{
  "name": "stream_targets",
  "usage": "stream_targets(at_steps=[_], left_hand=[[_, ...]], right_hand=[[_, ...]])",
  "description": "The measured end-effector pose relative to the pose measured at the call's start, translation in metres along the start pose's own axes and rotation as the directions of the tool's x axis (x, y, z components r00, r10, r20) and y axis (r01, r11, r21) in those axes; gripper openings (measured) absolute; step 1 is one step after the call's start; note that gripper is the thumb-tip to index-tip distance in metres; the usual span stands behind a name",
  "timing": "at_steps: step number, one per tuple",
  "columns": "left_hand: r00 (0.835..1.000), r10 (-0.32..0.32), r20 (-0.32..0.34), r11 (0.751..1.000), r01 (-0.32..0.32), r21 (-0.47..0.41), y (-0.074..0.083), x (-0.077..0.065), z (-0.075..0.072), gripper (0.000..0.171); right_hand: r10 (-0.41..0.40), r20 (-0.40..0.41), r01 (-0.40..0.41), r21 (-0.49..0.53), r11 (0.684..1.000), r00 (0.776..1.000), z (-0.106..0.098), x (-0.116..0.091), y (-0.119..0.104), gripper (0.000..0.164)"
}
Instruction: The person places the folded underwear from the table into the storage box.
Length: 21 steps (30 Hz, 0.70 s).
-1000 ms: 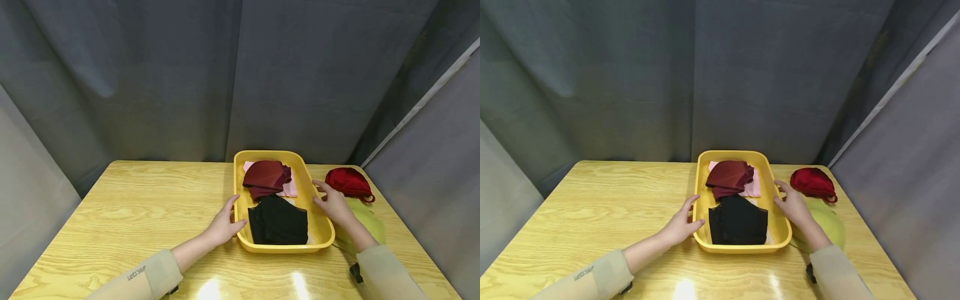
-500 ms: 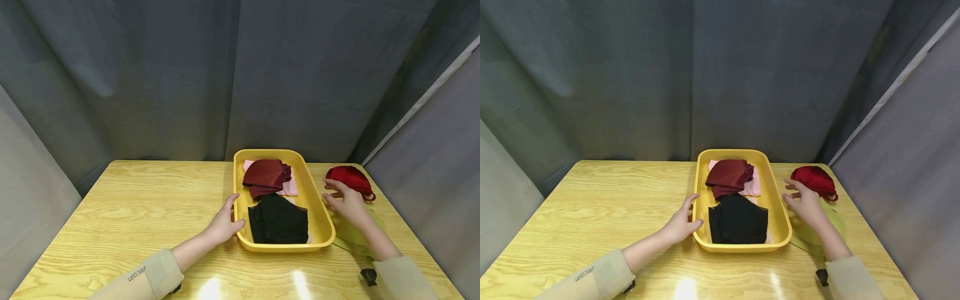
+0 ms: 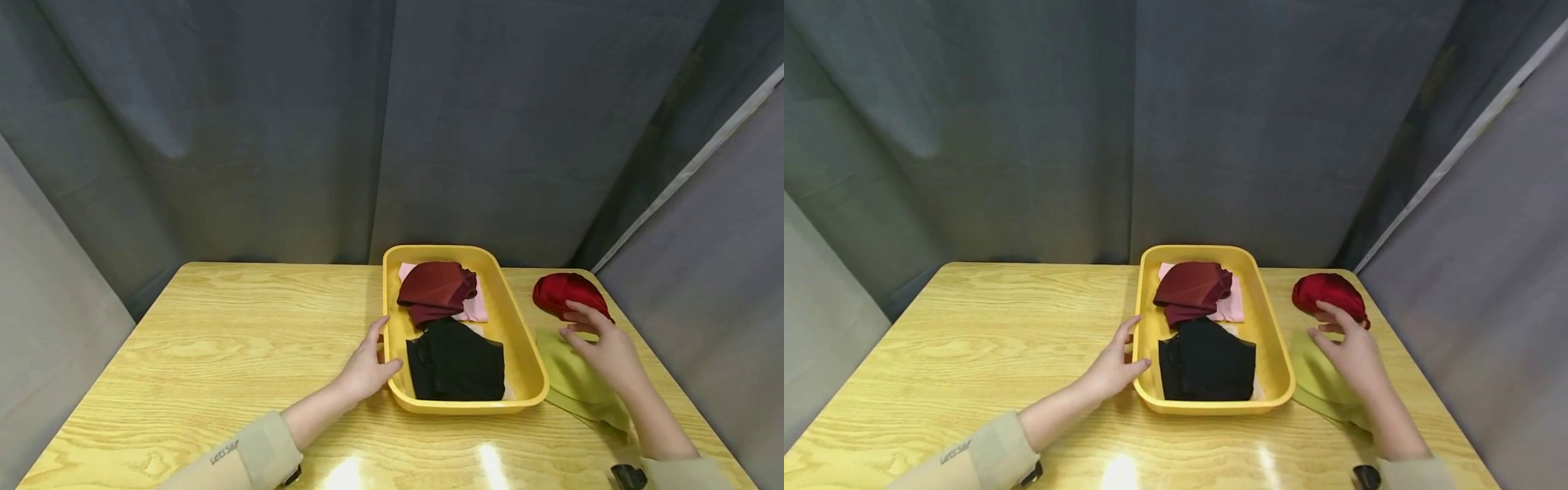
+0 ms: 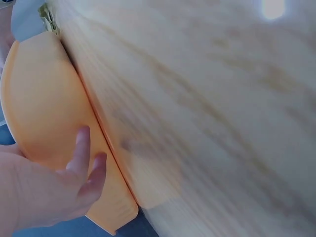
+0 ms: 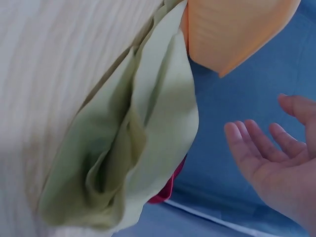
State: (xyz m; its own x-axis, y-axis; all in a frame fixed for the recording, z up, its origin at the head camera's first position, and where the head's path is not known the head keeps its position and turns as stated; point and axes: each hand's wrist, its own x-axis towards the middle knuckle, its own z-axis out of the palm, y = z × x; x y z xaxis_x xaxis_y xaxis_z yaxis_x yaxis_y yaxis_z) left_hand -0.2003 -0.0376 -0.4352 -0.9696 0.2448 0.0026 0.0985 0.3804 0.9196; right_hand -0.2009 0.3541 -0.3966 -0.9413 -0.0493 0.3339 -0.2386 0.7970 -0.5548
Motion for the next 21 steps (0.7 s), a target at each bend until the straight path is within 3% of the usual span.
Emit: stream_targets(at_steps=[6,12,21], left_hand=[[0.999,-0.021,-0.038,0.995,0.017,-0.100,0.000,0.006,-0.001,0.074],[0.998,-0.061,0.014,0.967,0.063,-0.248,0.000,0.012,-0.006,0.073],[0.993,-0.093,0.074,0.956,0.110,-0.271,0.003,0.013,-0.012,0.068]], right_hand=[[0.043,-0.016,-0.043,-0.006,0.999,0.999,-0.008,-0.008,0.012,0.055],[0.040,-0.017,-0.040,0.014,0.999,0.999,-0.015,-0.012,0.020,0.058],[0.136,0.106,-0.133,-0.030,0.991,0.985,-0.022,-0.014,0.046,0.067]])
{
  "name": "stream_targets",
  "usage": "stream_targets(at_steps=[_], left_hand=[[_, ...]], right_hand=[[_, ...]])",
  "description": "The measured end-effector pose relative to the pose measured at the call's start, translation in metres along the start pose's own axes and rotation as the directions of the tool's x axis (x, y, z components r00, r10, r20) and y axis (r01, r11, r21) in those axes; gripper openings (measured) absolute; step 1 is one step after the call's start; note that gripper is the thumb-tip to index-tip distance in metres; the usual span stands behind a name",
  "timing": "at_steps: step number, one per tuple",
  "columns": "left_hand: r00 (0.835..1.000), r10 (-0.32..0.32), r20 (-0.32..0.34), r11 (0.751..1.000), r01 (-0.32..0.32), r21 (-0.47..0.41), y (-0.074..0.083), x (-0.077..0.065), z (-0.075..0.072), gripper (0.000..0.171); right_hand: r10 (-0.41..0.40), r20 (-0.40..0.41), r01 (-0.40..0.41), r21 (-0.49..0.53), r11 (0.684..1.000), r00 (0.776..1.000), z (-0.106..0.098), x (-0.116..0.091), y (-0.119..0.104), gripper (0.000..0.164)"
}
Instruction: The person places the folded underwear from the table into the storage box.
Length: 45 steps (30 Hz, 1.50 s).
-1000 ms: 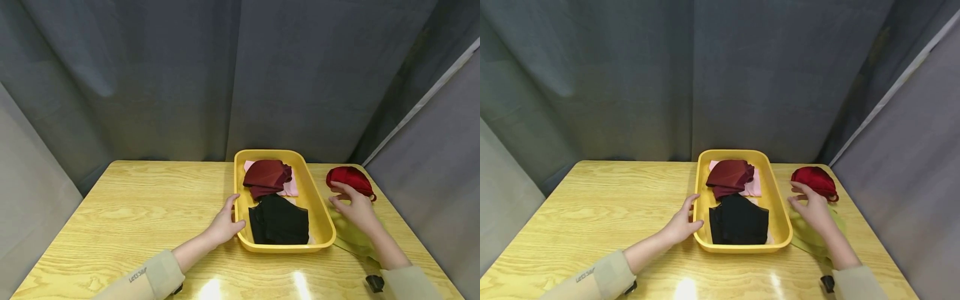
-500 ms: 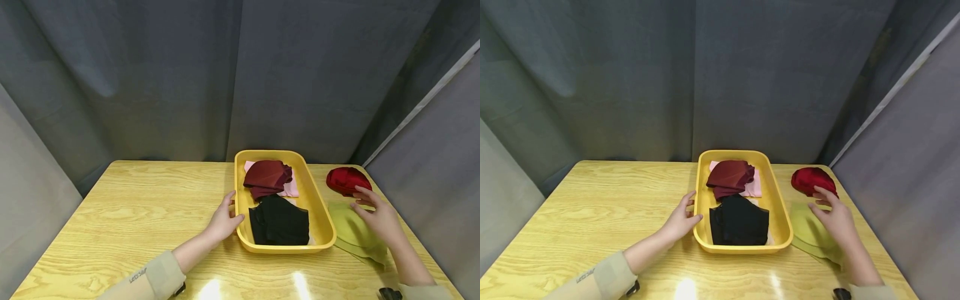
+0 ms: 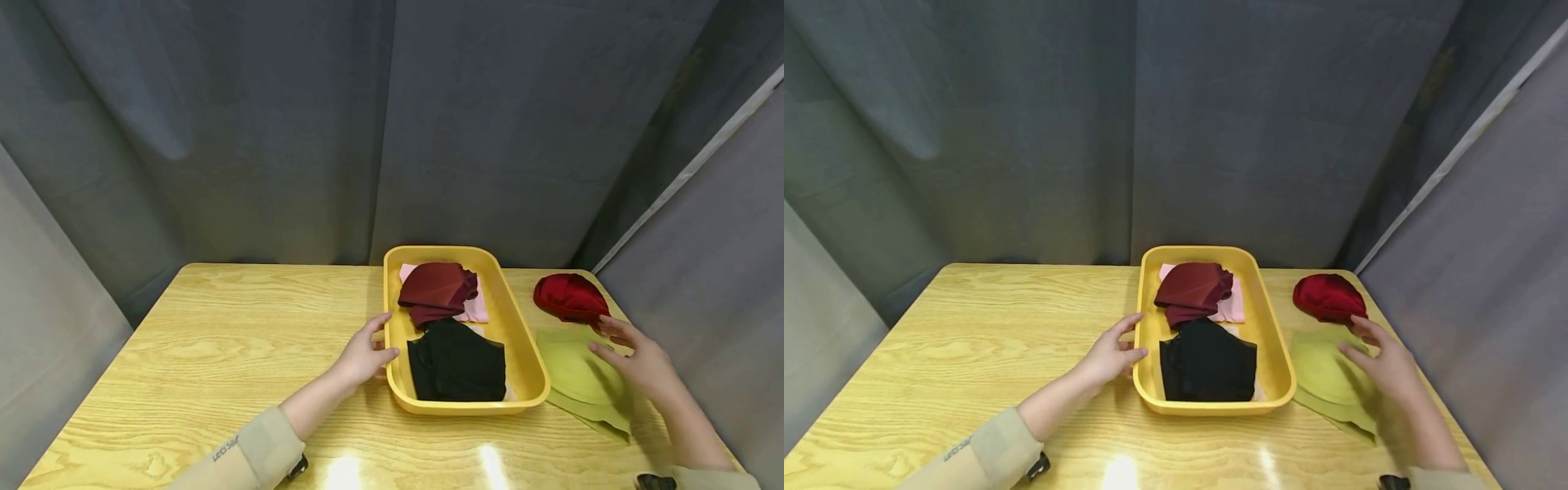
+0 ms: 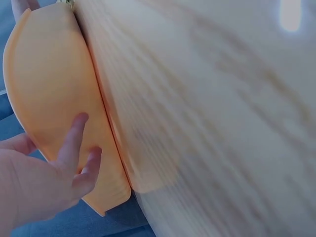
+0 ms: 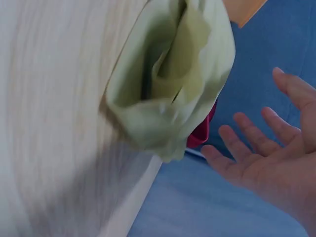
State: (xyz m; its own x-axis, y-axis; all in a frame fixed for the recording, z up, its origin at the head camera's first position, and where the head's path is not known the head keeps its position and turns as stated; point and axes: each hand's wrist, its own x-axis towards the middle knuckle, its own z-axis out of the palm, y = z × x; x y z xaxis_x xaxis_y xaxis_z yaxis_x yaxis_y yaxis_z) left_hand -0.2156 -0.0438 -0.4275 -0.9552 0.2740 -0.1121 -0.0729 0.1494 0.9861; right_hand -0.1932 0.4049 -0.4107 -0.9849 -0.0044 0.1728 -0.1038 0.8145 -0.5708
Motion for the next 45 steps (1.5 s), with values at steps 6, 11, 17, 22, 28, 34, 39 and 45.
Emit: stream_targets(at_steps=[6,11,17,22,28,34,39,45], left_hand=[[1.000,-0.019,0.004,1.000,0.019,-0.010,0.002,-0.002,0.001,0.068],[1.000,-0.018,0.002,1.000,0.018,-0.010,0.000,-0.003,0.002,0.068],[1.000,-0.026,0.008,0.999,0.026,-0.020,-0.001,-0.001,0.001,0.068],[1.000,-0.020,0.008,1.000,0.020,-0.011,-0.003,0.000,0.000,0.069],[0.999,-0.038,0.002,0.999,0.038,-0.008,0.000,-0.001,-0.001,0.068],[0.999,-0.043,0.004,0.999,0.043,-0.006,0.000,0.001,0.000,0.067],[0.999,-0.051,0.004,0.999,0.051,-0.005,0.000,0.002,0.000,0.067],[0.999,-0.050,0.011,0.999,0.050,-0.012,0.000,0.002,0.000,0.067]], right_hand=[[0.042,0.100,-0.043,0.004,0.999,0.994,-0.001,0.000,0.016,0.073],[0.108,0.216,-0.113,0.010,0.994,0.970,0.000,0.001,0.031,0.080],[0.130,0.299,-0.139,0.008,0.990,0.945,0.001,0.004,0.048,0.083],[0.154,0.352,-0.171,0.018,0.985,0.923,-0.002,0.008,0.051,0.088],[0.140,0.389,-0.165,0.031,0.986,0.910,-0.002,0.011,0.049,0.089],[0.120,0.397,-0.153,0.053,0.987,0.910,0.002,0.014,0.046,0.094],[0.104,0.411,-0.149,0.080,0.986,0.906,0.006,0.017,0.037,0.092],[0.059,0.417,-0.121,0.123,0.985,0.907,0.013,0.019,0.031,0.086]])
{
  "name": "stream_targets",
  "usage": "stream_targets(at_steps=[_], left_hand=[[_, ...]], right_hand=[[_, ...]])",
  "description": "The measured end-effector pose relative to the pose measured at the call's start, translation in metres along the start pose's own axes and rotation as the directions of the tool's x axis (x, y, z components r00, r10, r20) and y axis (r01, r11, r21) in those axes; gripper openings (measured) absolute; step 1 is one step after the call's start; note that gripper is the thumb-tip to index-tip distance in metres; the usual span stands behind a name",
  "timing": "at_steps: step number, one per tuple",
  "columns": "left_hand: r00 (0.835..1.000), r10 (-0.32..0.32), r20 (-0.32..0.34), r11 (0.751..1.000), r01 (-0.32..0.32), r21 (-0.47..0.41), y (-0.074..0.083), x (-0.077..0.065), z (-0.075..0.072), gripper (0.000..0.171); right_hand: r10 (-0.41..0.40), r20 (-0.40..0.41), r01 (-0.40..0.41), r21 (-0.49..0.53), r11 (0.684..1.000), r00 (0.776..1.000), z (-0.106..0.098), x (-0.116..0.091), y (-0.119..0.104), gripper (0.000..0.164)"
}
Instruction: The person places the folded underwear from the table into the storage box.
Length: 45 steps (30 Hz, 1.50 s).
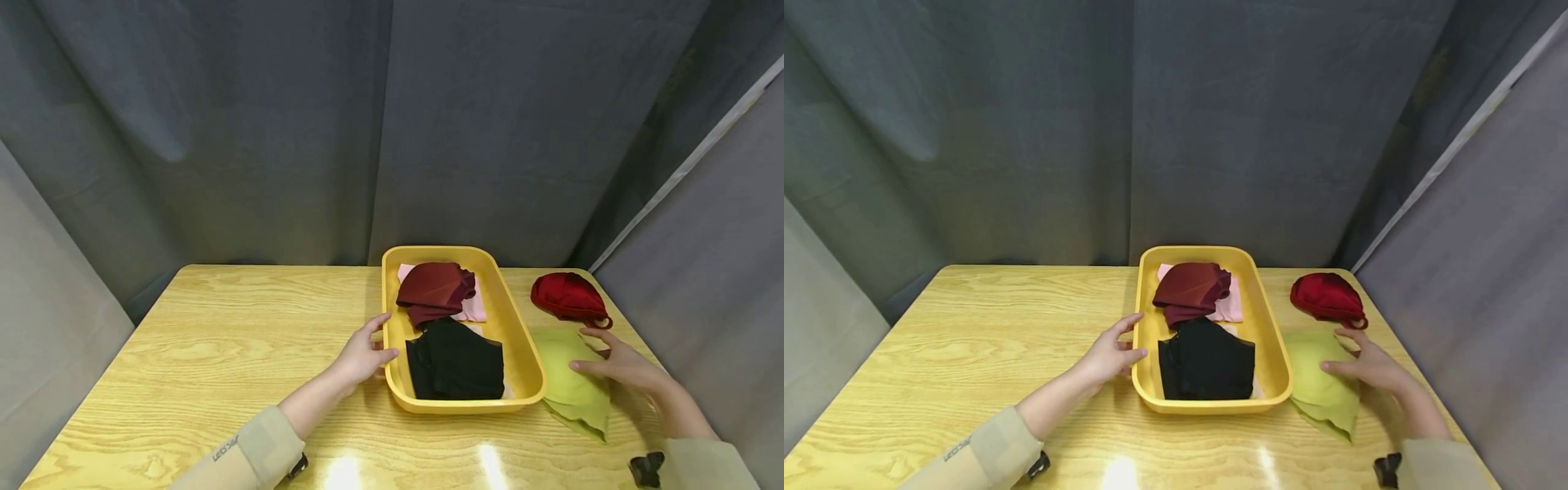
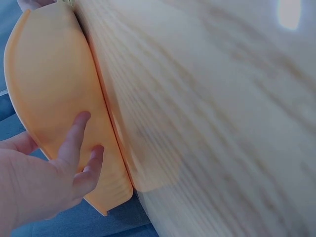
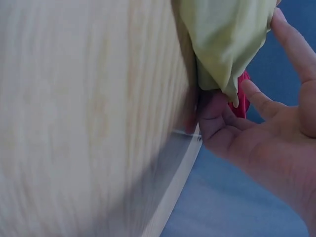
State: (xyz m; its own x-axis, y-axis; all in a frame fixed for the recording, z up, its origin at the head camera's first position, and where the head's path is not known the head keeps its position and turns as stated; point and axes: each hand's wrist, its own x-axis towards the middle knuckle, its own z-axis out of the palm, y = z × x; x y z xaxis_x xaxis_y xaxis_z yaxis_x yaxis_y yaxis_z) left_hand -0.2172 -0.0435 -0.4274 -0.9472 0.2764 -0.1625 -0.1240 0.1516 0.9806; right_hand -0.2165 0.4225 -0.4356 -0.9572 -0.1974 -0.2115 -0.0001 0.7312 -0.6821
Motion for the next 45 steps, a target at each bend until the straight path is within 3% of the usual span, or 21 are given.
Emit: stream_targets(at_steps=[17,22,36,45], left_hand=[[1.000,0.013,-0.004,1.000,-0.013,-0.002,0.003,-0.003,0.001,0.068],[1.000,0.006,0.000,1.000,-0.006,-0.015,0.002,-0.002,0.001,0.068],[1.000,0.002,0.004,1.000,-0.002,-0.022,0.002,-0.002,0.001,0.069],[1.000,0.012,0.002,1.000,-0.012,-0.017,0.000,-0.001,0.001,0.070]], right_hand=[[-0.016,0.007,0.016,0.039,0.999,1.000,0.010,0.001,-0.013,0.084],[-0.026,0.000,0.026,0.109,0.994,1.000,0.011,0.000,-0.010,0.084],[-0.102,-0.049,0.111,0.257,0.960,0.994,0.009,-0.004,-0.014,0.070],[-0.143,-0.060,0.153,0.245,0.957,0.988,0.005,-0.005,-0.028,0.064]])
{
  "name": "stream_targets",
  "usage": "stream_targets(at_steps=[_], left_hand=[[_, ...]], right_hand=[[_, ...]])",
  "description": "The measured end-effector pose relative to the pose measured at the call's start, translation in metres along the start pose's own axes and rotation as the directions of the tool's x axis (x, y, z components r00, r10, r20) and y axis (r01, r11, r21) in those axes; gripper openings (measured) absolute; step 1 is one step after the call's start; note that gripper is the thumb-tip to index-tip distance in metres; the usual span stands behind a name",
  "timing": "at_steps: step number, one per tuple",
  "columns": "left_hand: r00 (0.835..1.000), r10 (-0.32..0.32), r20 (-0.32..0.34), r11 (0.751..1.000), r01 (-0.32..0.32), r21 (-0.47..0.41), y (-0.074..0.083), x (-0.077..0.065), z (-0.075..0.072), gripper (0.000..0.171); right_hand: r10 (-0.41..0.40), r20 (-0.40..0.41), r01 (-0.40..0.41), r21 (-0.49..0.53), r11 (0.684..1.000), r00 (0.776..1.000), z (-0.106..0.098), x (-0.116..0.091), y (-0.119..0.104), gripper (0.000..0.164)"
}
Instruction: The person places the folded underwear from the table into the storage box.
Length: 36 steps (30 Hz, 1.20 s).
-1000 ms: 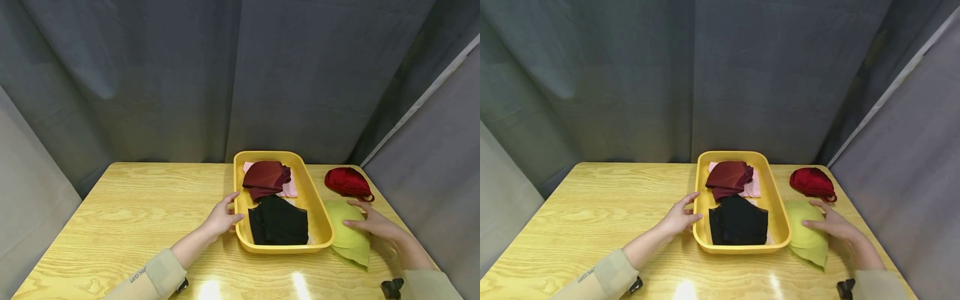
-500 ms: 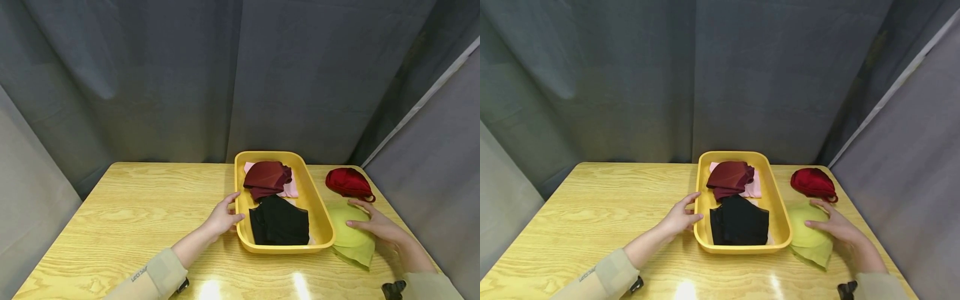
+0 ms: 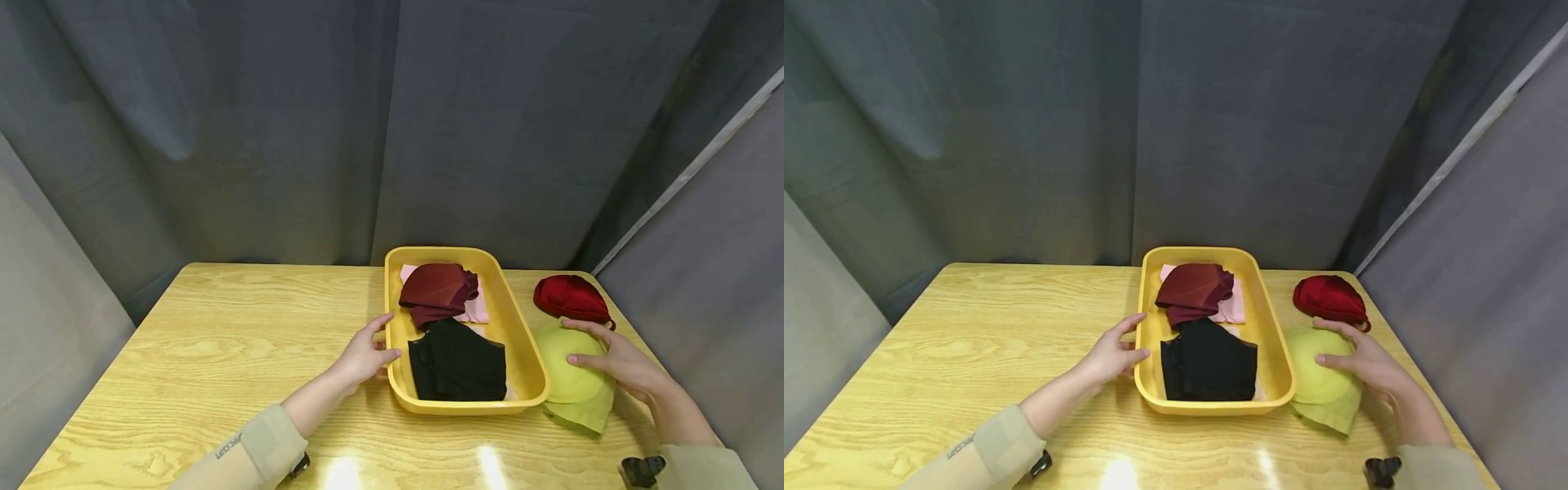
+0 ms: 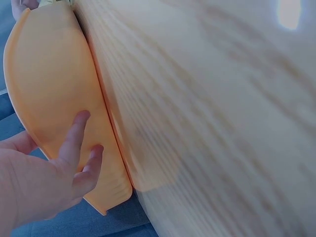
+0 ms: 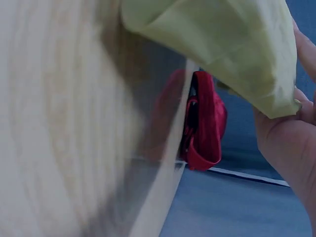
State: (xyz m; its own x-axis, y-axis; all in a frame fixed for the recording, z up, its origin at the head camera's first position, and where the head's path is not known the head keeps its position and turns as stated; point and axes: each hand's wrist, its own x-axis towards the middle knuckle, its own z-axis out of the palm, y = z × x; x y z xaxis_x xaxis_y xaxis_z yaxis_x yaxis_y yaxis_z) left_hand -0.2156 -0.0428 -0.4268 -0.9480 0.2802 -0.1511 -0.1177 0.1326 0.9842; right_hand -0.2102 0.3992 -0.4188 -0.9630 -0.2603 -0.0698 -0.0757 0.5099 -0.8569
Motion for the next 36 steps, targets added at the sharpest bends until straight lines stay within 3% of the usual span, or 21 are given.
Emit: stream_targets(at_steps=[6,13,18,27,31,36], left_hand=[[1.000,0.002,0.003,1.000,-0.002,-0.003,0.001,0.000,0.000,0.069],[1.000,-0.008,0.007,1.000,0.008,-0.001,0.015,-0.008,0.002,0.067],[1.000,-0.004,0.007,1.000,0.004,-0.005,0.001,0.002,0.002,0.069],[1.000,0.005,0.002,1.000,-0.005,-0.005,0.002,0.000,0.002,0.068],[1.000,0.002,0.001,1.000,-0.002,-0.013,0.002,0.000,0.001,0.068],[1.000,-0.004,0.005,1.000,0.004,-0.017,0.001,0.000,0.000,0.069]], right_hand=[[0.021,-0.003,-0.021,-0.082,0.996,1.000,-0.005,-0.004,-0.015,0.064],[0.011,-0.018,-0.013,-0.154,0.988,1.000,-0.014,-0.010,-0.025,0.060],[0.017,-0.026,-0.022,-0.169,0.985,1.000,-0.024,-0.016,-0.034,0.061],[0.054,-0.062,-0.069,-0.262,0.963,0.997,-0.042,-0.022,-0.051,0.062],[0.084,-0.057,-0.095,-0.222,0.970,0.995,-0.047,-0.024,-0.059,0.061],[0.082,-0.043,-0.086,-0.101,0.991,0.996,-0.050,-0.024,-0.071,0.059]])
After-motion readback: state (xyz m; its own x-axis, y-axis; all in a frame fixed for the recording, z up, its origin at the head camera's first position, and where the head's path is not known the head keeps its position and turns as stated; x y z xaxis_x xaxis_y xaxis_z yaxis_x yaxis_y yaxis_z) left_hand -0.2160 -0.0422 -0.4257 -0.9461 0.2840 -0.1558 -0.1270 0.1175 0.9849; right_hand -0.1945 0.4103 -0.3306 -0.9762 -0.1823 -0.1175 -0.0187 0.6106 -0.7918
